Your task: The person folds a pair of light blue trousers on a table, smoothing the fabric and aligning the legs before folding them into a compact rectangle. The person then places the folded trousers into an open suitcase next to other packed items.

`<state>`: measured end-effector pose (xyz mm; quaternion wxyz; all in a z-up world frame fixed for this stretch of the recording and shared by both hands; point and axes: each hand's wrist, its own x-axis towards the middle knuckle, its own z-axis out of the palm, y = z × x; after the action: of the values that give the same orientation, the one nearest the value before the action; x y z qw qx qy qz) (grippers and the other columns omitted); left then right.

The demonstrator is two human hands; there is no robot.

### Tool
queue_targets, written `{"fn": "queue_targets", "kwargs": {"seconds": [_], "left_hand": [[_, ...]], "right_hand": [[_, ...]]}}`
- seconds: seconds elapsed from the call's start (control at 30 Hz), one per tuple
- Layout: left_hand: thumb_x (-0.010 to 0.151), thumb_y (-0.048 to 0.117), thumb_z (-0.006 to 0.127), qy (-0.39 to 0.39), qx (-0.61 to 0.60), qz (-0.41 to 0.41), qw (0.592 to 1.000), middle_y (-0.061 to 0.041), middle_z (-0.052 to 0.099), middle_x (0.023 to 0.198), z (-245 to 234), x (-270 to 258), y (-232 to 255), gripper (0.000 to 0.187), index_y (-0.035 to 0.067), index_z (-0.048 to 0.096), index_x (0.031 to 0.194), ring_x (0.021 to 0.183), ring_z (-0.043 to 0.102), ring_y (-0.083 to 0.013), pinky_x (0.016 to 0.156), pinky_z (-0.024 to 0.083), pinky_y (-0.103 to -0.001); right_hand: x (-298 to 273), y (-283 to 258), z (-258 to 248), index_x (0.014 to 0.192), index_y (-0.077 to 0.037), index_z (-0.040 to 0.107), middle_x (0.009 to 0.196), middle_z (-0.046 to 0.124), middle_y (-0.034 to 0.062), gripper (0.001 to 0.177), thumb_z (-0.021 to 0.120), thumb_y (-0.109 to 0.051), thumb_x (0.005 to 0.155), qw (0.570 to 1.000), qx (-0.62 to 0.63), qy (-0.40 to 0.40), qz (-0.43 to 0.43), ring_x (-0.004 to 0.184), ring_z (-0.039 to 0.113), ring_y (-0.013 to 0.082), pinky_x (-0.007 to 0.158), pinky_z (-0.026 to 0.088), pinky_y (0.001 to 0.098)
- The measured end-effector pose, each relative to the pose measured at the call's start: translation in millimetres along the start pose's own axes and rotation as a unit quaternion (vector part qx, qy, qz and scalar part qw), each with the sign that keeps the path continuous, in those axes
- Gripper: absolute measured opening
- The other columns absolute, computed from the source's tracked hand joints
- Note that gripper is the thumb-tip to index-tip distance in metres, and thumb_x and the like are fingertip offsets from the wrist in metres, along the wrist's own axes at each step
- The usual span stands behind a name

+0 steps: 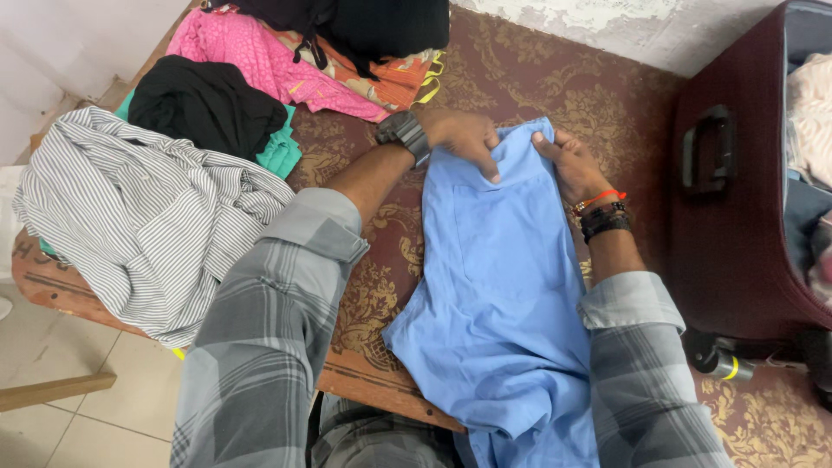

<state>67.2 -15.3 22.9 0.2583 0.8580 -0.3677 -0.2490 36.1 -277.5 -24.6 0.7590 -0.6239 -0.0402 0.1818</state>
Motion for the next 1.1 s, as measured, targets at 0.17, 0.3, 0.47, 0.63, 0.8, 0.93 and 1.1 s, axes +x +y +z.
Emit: {"fn": "queue_targets", "kwargs": {"seconds": [0.17,0.3,0.47,0.63,0.8,0.93,1.1], "left_hand": [[0.080,0.041,0.080,0.078,-0.081,0.226,0.968,-0.007,0.079,0.098,3.2,7.6,1.6,0.045,0.005,0.075,0.108,0.086,0.073,-0.0157,0.079,0.057,-0.033],[0.063,0.056,0.087,0.057,0.149,0.037,0.986,-0.013,0.075,0.102,-7.9,-1.7,-9.6,0.072,0.005,0.072,0.113,0.094,0.069,-0.0292,0.096,0.039,-0.056],[0.056,0.067,0.087,0.077,0.278,-0.078,0.954,-0.016,0.072,0.103,-23.6,-24.9,-42.8,0.074,0.007,0.082,0.101,0.105,0.061,-0.0403,0.104,0.024,-0.067],[0.079,0.063,0.081,0.125,0.048,0.116,0.984,-0.015,0.064,0.094,-25.3,-45.8,-66.6,0.064,0.000,0.078,0.085,0.093,0.065,-0.0310,0.080,0.052,-0.046],[0.082,0.055,0.077,0.171,-0.021,-0.048,0.984,-0.012,0.070,0.081,-12.7,-45.0,-88.9,0.050,0.005,0.074,0.089,0.076,0.068,-0.0239,0.071,0.051,-0.039],[0.078,0.041,0.086,0.361,-0.026,0.015,0.932,-0.013,0.068,0.082,8.8,-21.8,-109.8,0.045,0.002,0.067,0.087,0.076,0.066,-0.0244,0.070,0.053,-0.041],[0.079,0.034,0.086,0.436,-0.125,-0.022,0.891,-0.012,0.072,0.096,24.5,9.8,-123.1,0.049,0.006,0.059,0.109,0.089,0.071,-0.0257,0.079,0.056,-0.040]], "right_hand": [[-0.7,2.0,-5.6,0.117,-0.007,0.068,0.109,0.072,0.0014,0.019,0.065,-0.020,0.104,1.000,0.015,-0.001,-0.011,0.096,0.068,0.0099,0.089,0.058,0.0295],[2.5,6.9,-11.4,0.116,-0.009,0.068,0.108,0.072,-0.0004,0.018,0.064,-0.020,0.103,1.000,0.002,0.012,-0.025,0.096,0.067,0.0093,0.091,0.058,0.0299],[0.6,7.7,-6.3,0.118,-0.008,0.070,0.107,0.070,-0.0019,0.017,0.067,-0.021,0.106,0.995,-0.075,0.056,-0.041,0.096,0.062,0.0074,0.091,0.052,0.0281],[-1.7,-4.7,3.6,0.118,-0.008,0.070,0.107,0.074,-0.0017,0.024,0.067,-0.023,0.100,0.996,-0.054,0.065,-0.002,0.092,0.068,0.0061,0.087,0.057,0.0252],[18.1,9.5,-6.9,0.110,-0.005,0.074,0.095,0.073,-0.0013,0.025,0.071,-0.029,0.100,0.976,-0.143,0.157,-0.049,0.078,0.064,0.0046,0.070,0.055,0.0233],[46.6,34.0,-38.5,0.101,-0.007,0.077,0.086,0.070,-0.0052,0.023,0.072,-0.029,0.101,0.959,-0.162,0.211,-0.093,0.073,0.057,0.0033,0.067,0.049,0.0213],[76.5,43.6,-73.2,0.101,-0.006,0.070,0.092,0.067,-0.0046,0.020,0.075,-0.026,0.103,0.969,-0.078,0.204,-0.116,0.079,0.057,0.0048,0.074,0.049,0.0236]]}}
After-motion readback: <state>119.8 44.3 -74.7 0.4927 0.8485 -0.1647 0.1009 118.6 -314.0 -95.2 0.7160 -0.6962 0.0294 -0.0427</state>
